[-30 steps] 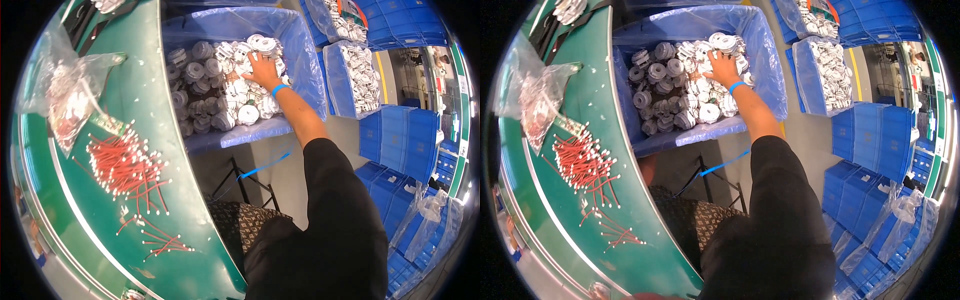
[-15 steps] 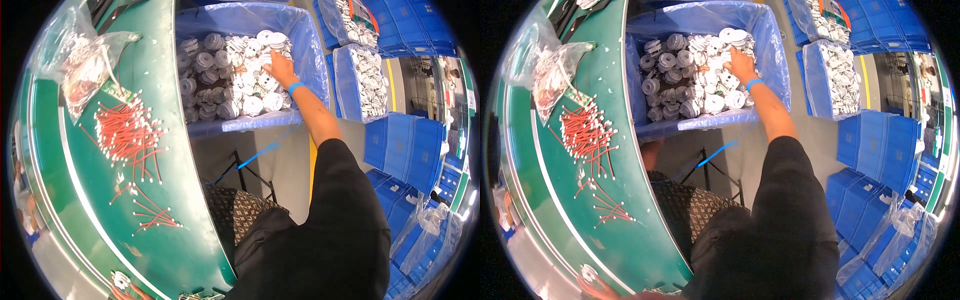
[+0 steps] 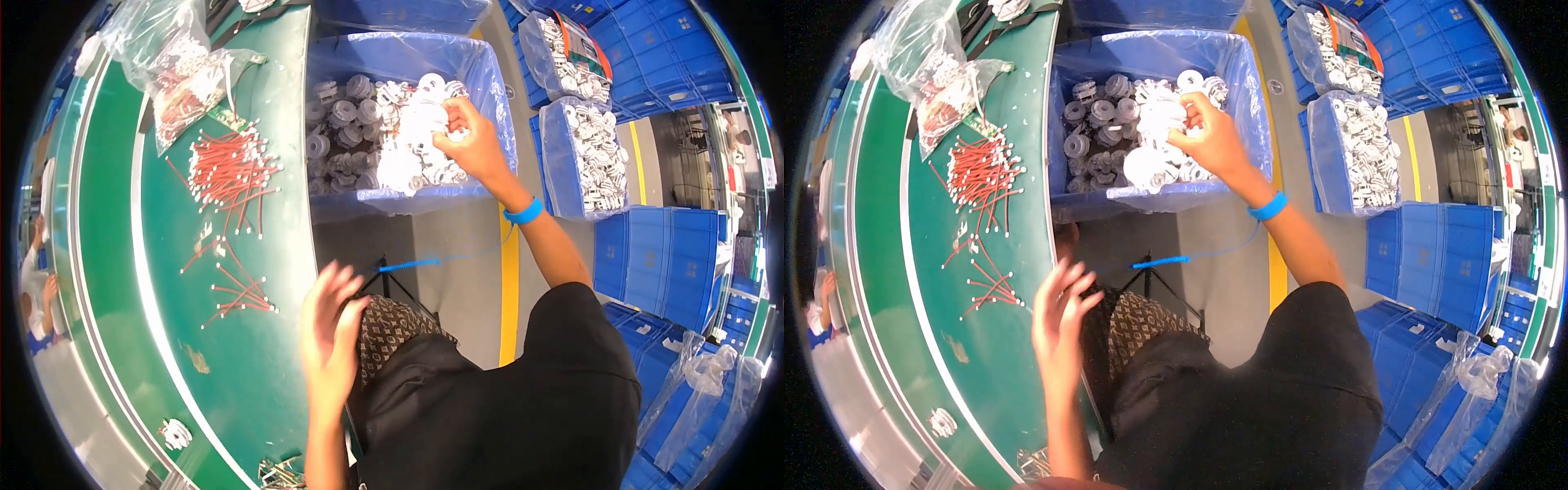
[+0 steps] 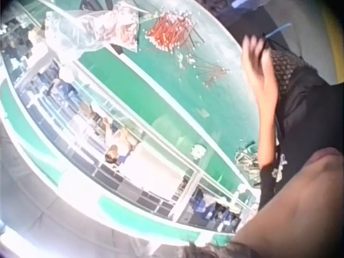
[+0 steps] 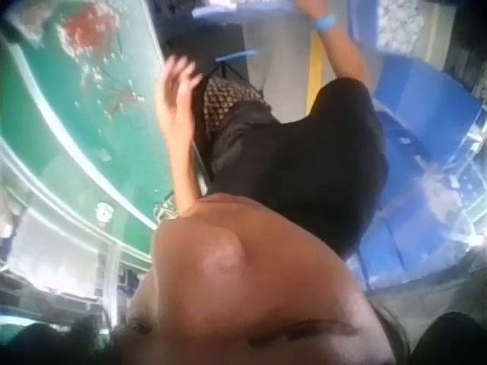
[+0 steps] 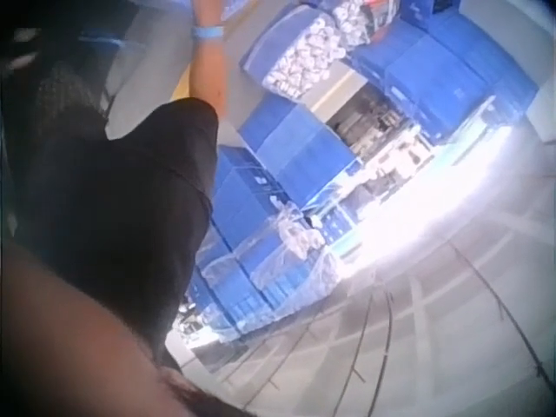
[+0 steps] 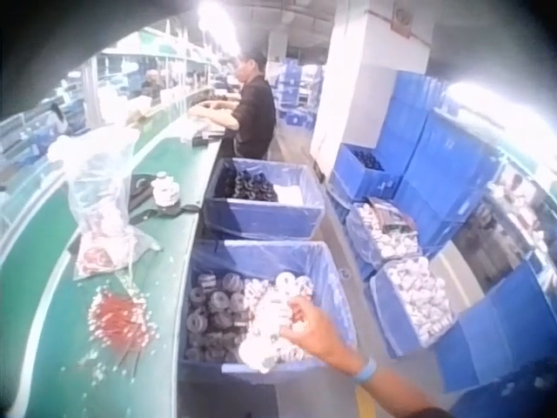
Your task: The person assembles electronic components by hand, connecting circuit boards to plastic housings and wiring harnesses.
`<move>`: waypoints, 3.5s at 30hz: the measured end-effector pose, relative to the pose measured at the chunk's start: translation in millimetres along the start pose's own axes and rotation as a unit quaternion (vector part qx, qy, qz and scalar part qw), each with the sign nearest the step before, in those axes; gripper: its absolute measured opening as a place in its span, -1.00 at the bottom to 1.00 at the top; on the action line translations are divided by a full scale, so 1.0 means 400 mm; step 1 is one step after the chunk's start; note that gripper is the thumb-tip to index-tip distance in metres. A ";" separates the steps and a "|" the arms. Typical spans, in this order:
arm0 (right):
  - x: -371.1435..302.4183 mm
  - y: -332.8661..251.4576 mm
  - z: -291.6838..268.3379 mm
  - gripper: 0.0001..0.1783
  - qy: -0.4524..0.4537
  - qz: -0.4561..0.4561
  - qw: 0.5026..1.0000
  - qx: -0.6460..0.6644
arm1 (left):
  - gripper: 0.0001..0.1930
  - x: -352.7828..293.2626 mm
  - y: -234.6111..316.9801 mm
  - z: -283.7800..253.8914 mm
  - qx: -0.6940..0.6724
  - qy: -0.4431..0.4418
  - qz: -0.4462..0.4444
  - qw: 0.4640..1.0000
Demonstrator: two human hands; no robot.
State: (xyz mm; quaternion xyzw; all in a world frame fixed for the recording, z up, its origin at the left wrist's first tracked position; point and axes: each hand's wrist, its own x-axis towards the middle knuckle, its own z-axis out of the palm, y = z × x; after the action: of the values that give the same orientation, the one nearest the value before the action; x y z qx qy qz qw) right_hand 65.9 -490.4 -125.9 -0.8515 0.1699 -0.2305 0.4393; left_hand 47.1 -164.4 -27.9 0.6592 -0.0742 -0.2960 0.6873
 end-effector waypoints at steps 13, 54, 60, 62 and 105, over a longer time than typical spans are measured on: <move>-0.046 0.168 0.103 -0.69 0.162 0.147 0.953 0.210 | -0.51 0.620 -0.415 0.159 -0.155 0.025 -0.153 0.976; -0.483 -0.667 0.441 -0.26 -0.326 -0.208 0.833 0.397 | -0.08 -0.248 -0.129 -0.896 0.149 0.315 0.254 0.902; -0.486 -0.599 0.602 -0.28 -0.196 -0.294 0.935 -0.036 | -0.32 -0.299 -0.102 -0.686 0.244 0.441 -0.040 0.863; -0.468 -0.566 0.488 -0.27 -0.175 -0.259 0.934 0.172 | -0.30 -0.407 -0.102 -0.697 0.355 0.342 -0.075 0.867; -0.588 0.247 0.361 -0.39 -0.242 0.574 0.579 0.526 | 0.10 -0.099 -0.010 -0.336 0.554 0.359 -0.141 0.738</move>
State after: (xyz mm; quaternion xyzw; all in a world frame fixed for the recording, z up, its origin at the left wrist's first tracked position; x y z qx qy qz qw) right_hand -61.2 -333.0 -338.0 -0.2206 0.3594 0.2351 0.8757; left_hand 79.9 -28.5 -36.5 0.9838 0.1206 -0.0373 0.1270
